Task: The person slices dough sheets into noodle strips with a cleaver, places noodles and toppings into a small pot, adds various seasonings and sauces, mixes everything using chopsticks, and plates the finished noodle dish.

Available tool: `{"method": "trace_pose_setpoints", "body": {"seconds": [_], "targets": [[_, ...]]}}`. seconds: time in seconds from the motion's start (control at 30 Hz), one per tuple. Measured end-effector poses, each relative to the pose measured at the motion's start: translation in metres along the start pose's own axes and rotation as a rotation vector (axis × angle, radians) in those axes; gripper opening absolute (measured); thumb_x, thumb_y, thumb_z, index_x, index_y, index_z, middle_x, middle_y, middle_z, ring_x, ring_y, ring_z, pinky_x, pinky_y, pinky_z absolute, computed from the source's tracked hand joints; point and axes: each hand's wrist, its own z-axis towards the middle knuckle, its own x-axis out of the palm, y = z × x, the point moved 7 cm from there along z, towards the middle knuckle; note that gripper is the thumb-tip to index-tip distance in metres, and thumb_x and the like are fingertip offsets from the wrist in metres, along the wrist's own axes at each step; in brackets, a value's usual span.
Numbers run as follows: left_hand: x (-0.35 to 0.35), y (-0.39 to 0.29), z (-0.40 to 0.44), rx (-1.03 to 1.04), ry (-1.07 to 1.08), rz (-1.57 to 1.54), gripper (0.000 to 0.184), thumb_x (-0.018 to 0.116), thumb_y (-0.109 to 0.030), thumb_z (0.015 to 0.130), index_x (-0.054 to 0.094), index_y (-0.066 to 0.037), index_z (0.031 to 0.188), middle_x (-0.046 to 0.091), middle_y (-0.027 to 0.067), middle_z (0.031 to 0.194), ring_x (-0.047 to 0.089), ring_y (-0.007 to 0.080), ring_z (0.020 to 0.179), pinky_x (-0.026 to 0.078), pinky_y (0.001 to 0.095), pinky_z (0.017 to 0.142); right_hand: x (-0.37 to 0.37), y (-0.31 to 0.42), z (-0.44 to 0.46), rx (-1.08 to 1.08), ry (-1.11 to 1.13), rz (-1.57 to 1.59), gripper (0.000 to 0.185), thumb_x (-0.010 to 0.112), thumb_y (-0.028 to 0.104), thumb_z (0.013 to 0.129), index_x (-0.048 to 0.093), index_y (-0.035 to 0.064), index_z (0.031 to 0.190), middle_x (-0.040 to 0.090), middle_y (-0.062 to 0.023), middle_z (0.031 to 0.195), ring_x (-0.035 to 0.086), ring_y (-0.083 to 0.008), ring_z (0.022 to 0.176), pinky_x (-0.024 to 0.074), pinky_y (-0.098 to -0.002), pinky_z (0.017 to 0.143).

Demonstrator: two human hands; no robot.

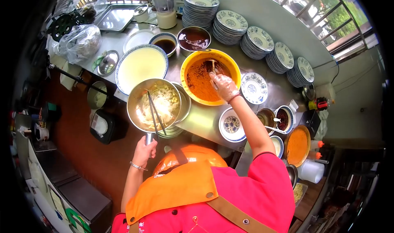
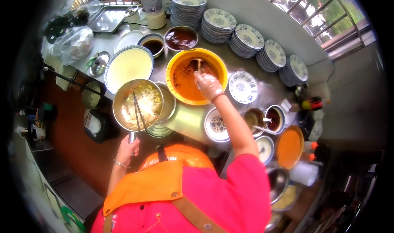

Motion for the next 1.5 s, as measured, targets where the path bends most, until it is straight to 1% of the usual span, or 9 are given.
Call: {"method": "trace_pose_setpoints", "body": {"seconds": [0.13,0.37,0.47,0.77,0.87,1.07,1.2,1.33,1.5], "targets": [[0.000,0.001,-0.001,-0.003,0.011,0.029,0.013,0.062,-0.010,0.088,0.049,-0.007,0.089,0.049,0.0001,0.063,0.048,0.0084,0.049,0.039,0.0225,0.042,0.029,0.023,-0.004,0.044,0.415,-0.074,0.034,0.050,0.025,0.097,0.053,-0.0001,0.120,0.065,-0.0169,0.079,0.064,-0.0333,0.071,0.0522,-0.0454,0.064],[0.001,0.000,0.006,-0.009,0.085,0.061,0.013,0.062,-0.011,0.088,0.049,-0.007,0.089,0.049,0.0001,0.062,0.047,0.0085,0.048,0.038,0.0227,0.042,0.002,0.062,-0.053,0.031,0.456,0.025,0.046,0.051,0.021,0.095,0.045,-0.0063,0.131,0.063,-0.0172,0.077,0.064,-0.0311,0.068,0.0524,-0.0412,0.061],[0.004,-0.003,0.007,-0.014,0.122,0.091,0.013,0.062,-0.011,0.089,0.049,-0.006,0.090,0.049,0.0003,0.063,0.047,0.0087,0.048,0.038,0.0227,0.042,-0.016,0.083,-0.072,0.026,0.442,0.072,0.040,0.048,0.007,0.088,0.047,-0.0097,0.124,0.064,-0.0179,0.074,0.065,-0.0315,0.068,0.0529,-0.0425,0.062],[0.011,-0.010,0.014,-0.031,0.159,0.166,0.013,0.061,-0.010,0.089,0.049,-0.007,0.088,0.047,0.0002,0.062,0.046,0.0086,0.047,0.037,0.0228,0.041,-0.093,0.123,-0.095,-0.015,0.231,-0.007,0.040,0.054,0.017,0.088,0.054,-0.0005,0.124,0.062,-0.0119,0.082,0.065,-0.0274,0.081,0.0540,-0.0387,0.066],[0.010,-0.005,0.019,-0.050,0.180,0.178,0.013,0.061,-0.010,0.088,0.048,-0.007,0.086,0.045,-0.0003,0.061,0.044,0.0082,0.046,0.036,0.0230,0.040,-0.062,0.117,-0.102,-0.010,0.305,0.034,0.027,0.052,0.015,0.092,0.057,-0.0051,0.109,0.064,-0.0147,0.080,0.064,-0.0289,0.072,0.0529,-0.0404,0.065],[0.007,-0.008,0.016,-0.062,0.200,0.191,0.013,0.061,-0.010,0.088,0.048,-0.007,0.087,0.044,-0.0005,0.062,0.043,0.0083,0.046,0.036,0.0231,0.040,-0.007,0.079,-0.082,0.004,0.140,0.033,0.032,0.052,0.011,0.088,0.056,-0.0069,0.114,0.065,-0.0175,0.083,0.065,-0.0297,0.078,0.0542,-0.0388,0.068],[0.004,-0.006,0.011,-0.054,0.207,0.180,0.014,0.061,-0.011,0.088,0.048,-0.007,0.088,0.045,-0.0004,0.063,0.044,0.0086,0.046,0.036,0.0234,0.040,-0.010,0.059,-0.052,0.077,0.241,-0.049,0.037,0.054,0.006,0.085,0.055,-0.0049,0.120,0.065,-0.0176,0.088,0.065,-0.0300,0.082,0.0543,-0.0390,0.074],[0.000,-0.003,0.008,-0.030,0.186,0.166,0.015,0.062,-0.012,0.089,0.048,-0.007,0.092,0.047,0.0000,0.064,0.046,0.0088,0.047,0.038,0.0234,0.041,-0.009,0.035,-0.028,0.148,-0.013,-0.097,0.026,0.056,0.016,0.089,0.056,0.0044,0.113,0.061,-0.0130,0.080,0.062,-0.0304,0.077,0.0515,-0.0418,0.067],[0.002,-0.002,0.006,-0.006,0.168,0.136,0.014,0.061,-0.011,0.089,0.049,-0.005,0.092,0.048,0.0007,0.064,0.047,0.0090,0.048,0.039,0.0233,0.042,0.012,0.024,-0.016,0.094,0.042,-0.009,0.024,0.053,0.020,0.094,0.056,0.0053,0.112,0.062,-0.0166,0.079,0.062,-0.0346,0.078,0.0495,-0.0457,0.072]]}}
